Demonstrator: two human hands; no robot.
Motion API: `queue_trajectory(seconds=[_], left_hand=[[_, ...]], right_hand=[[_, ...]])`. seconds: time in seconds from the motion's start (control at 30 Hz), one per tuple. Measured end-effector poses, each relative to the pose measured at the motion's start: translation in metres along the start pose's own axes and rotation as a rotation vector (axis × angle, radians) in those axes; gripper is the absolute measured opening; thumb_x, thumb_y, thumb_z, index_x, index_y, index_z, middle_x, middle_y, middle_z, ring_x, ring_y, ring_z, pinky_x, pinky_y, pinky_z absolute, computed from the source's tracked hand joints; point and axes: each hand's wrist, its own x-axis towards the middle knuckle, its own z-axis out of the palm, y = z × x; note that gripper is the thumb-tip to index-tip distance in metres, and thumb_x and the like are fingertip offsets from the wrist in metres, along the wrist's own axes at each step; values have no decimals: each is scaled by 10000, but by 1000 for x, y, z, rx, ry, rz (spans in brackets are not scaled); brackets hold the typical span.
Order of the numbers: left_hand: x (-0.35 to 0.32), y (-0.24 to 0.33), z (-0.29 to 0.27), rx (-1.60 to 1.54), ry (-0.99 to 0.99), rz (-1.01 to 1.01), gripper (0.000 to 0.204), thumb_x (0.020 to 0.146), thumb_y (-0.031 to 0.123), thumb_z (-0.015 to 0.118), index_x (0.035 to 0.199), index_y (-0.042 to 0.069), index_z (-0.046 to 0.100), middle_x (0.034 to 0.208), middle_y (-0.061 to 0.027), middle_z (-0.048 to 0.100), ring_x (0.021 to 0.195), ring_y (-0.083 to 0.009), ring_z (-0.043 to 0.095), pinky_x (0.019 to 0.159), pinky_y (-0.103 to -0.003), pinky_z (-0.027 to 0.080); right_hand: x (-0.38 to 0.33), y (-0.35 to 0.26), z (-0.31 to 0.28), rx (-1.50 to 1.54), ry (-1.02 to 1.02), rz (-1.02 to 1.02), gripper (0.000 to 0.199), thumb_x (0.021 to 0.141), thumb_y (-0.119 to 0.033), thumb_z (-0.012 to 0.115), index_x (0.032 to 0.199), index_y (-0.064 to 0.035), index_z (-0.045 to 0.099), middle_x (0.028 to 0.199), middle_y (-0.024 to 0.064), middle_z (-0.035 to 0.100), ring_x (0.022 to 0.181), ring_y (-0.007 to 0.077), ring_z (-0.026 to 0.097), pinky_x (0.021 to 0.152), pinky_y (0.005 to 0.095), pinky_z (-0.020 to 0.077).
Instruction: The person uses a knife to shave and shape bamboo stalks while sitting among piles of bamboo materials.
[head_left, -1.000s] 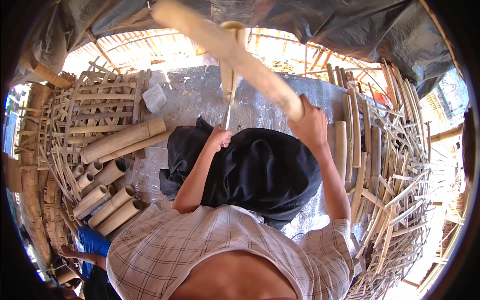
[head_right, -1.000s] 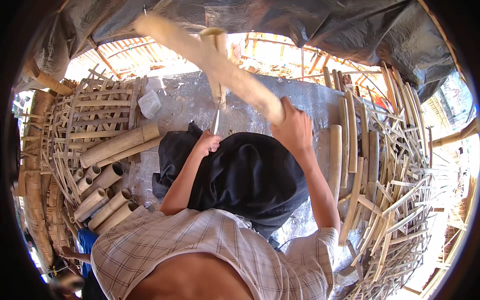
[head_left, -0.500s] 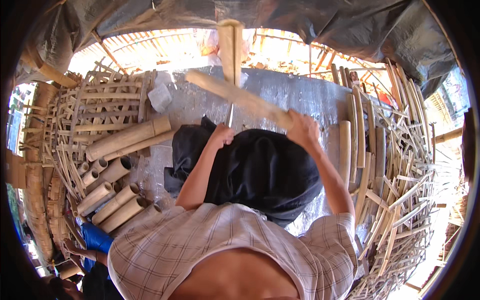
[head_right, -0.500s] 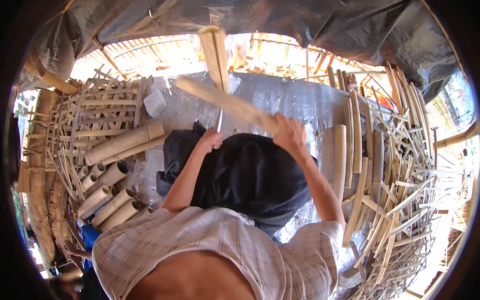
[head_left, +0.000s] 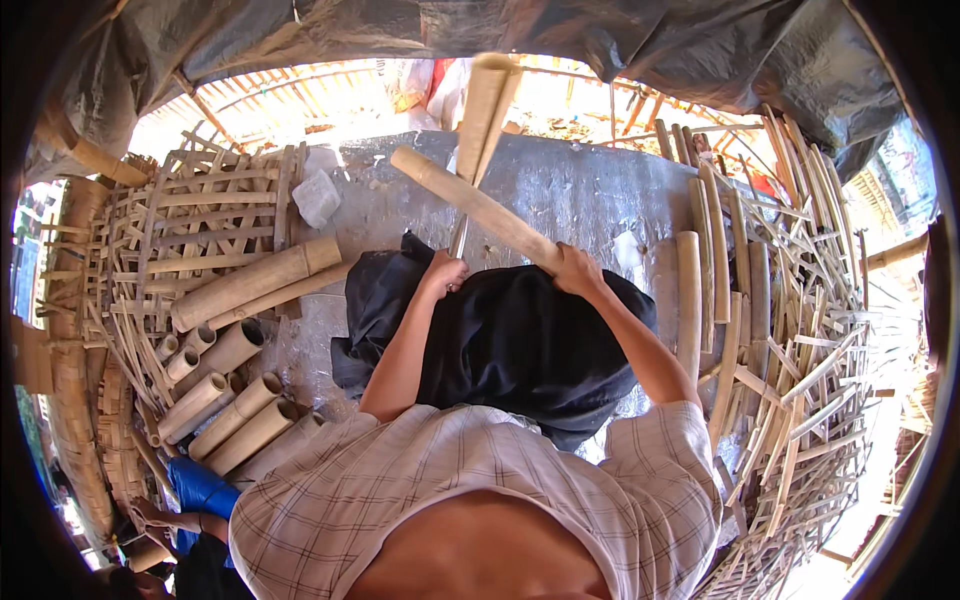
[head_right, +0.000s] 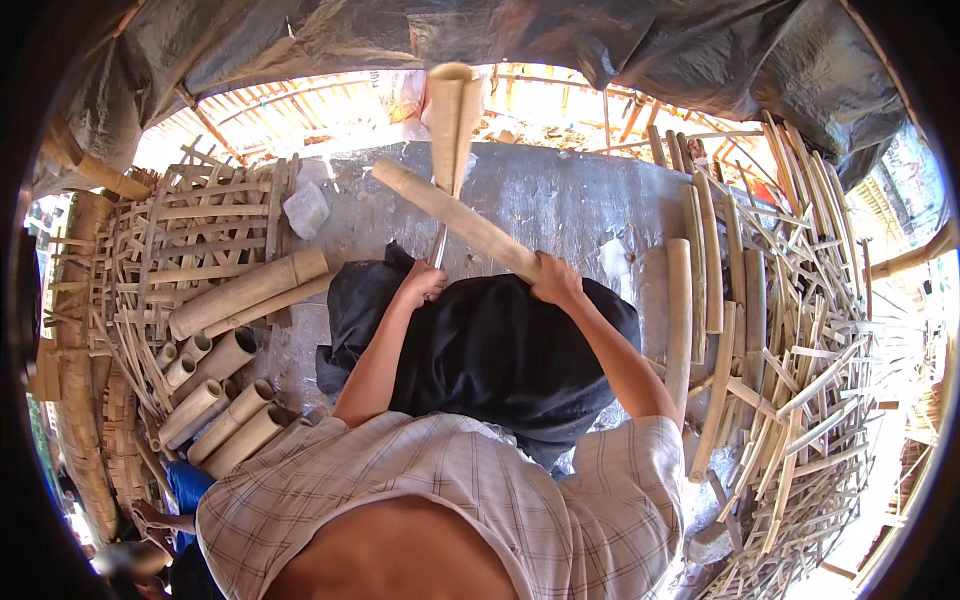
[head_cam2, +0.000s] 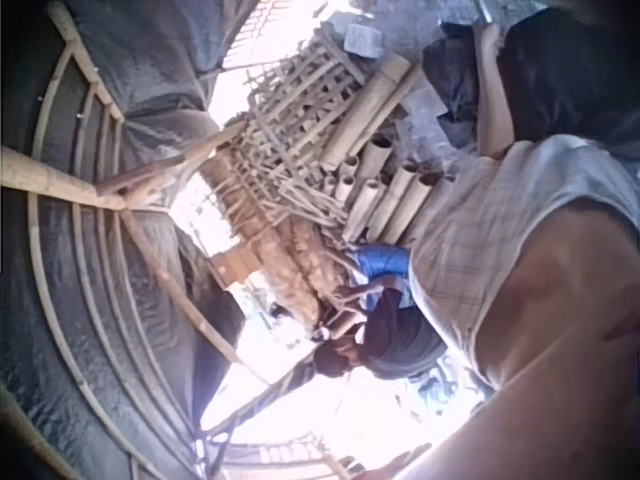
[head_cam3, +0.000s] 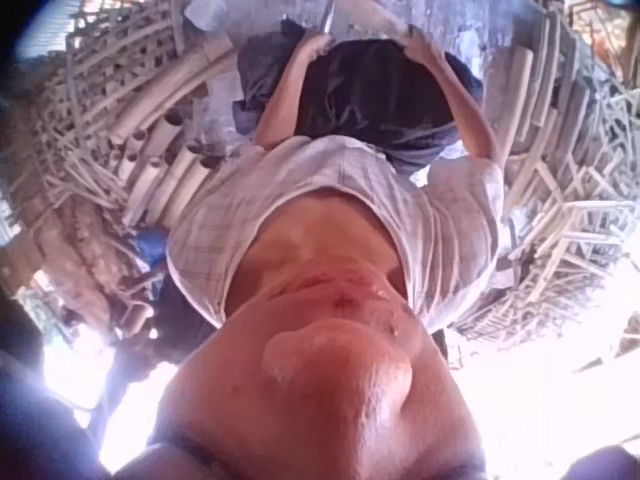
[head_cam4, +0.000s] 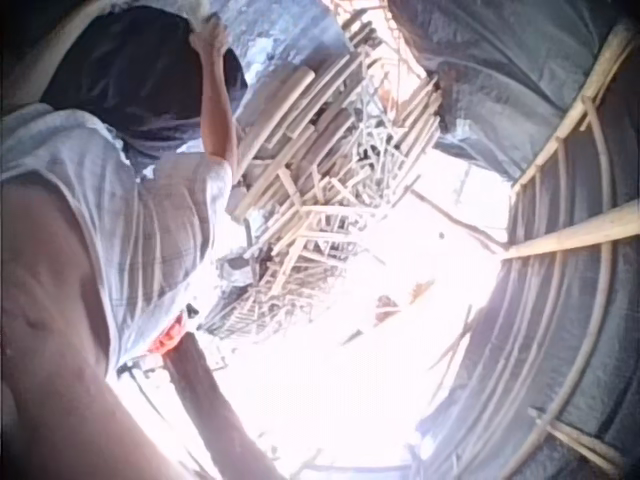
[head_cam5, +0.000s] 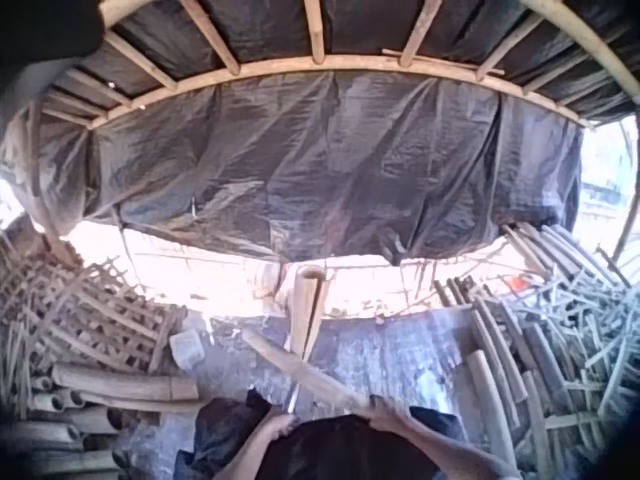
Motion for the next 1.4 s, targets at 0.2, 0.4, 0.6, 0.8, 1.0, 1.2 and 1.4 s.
queue_trajectory(seconds=[0.2,0.4,0.6,0.8,1.0,1.2,1.4], left_hand=[[5,11,10,-169,-83,-45,157,842,-11,618,765,69,508,560,21,447,399,-98,428,362,-279,298],[6,2,12,-175,-91,-71,176,880,5,628,876,123,497,581,55,420,402,-63,376,356,-254,262],[4,13,18,-217,-88,-61,183,847,-4,639,762,77,499,563,11,441,399,-97,399,368,-284,284],[13,-2,7,1,-3,-32,138,881,52,683,877,83,549,562,21,441,397,-93,399,370,-283,287],[6,4,11,-146,-45,-62,134,904,76,688,923,115,560,565,69,423,394,-52,353,371,-261,262],[0,6,22,-104,-35,-52,170,922,150,726,924,110,561,559,53,428,400,-66,369,373,-274,261],[25,7,9,67,27,42,222,911,191,746,862,58,576,562,6,491,404,-107,424,371,-298,288]], right_hand=[[-18,-49,-139,-208,269,-124,487,686,-128,716,1168,-155,647,888,207,726,886,454,695,803,546,562],[-38,-96,-177,452,504,-385,453,713,-105,772,1129,-16,615,890,264,717,863,465,705,757,471,576],[10,10,-13,78,220,-92,521,713,-138,790,1196,-48,620,973,234,733,934,407,728,814,510,577],[1,-42,-78,-182,205,-85,336,775,-120,723,1094,-130,617,914,227,734,916,457,708,816,569,548],[-14,-94,-179,183,601,-335,439,736,-114,765,1148,-50,625,929,252,733,855,459,720,725,496,577],[14,-39,-43,522,353,-230,491,731,-100,773,1179,30,621,952,303,720,922,453,730,782,458,581],[26,-17,-23,-68,6,-30,457,752,-165,746,1189,-88,638,1053,262,709,1058,453,669,892,545,543]])
